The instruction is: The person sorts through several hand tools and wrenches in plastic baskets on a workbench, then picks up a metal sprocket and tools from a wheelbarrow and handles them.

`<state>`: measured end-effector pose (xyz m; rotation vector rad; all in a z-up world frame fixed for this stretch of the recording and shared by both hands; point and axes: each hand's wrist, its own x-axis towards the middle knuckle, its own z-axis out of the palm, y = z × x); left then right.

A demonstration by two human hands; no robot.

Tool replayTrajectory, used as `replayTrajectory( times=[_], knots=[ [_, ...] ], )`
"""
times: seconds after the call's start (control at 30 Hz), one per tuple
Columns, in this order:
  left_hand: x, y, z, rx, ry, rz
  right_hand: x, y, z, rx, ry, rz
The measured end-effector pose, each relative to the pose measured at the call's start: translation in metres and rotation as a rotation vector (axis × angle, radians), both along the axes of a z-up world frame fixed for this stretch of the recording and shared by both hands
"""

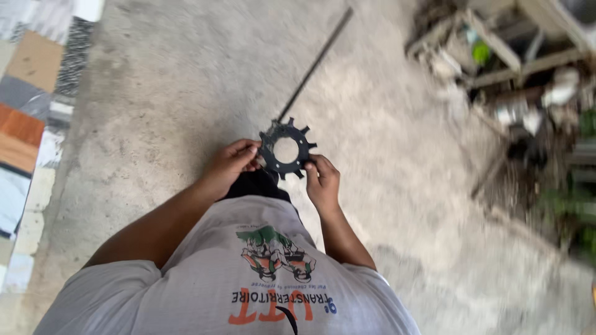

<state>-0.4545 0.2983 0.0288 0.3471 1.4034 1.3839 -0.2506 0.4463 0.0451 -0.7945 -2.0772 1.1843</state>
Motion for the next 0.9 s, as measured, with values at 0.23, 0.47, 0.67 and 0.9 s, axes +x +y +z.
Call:
replayTrajectory(
  times=[0.23, 0.47, 0.67, 0.9],
  knots=[
    [-0.004, 0.009, 0.003, -0.009, -0.135, 0.204, -0.042, 0.053, 0.013, 0.015, 0.040, 0.221],
    [-0.031, 0.006, 0.012, 0.006, -0.208, 0.370, -0.099, 0.056, 0.005, -0.119, 0.064, 0.243],
    [-0.093, 0.000, 0.001, 0.122, -0.219, 0.363, -0.154, 0.058, 0.018, -0.009, 0.005, 0.322],
    [-0.182, -0.006, -0.005, 0.350, -0.174, 0.400, -0.241, 0.035, 0.031, 0.031, -0.052, 0.349]
  ],
)
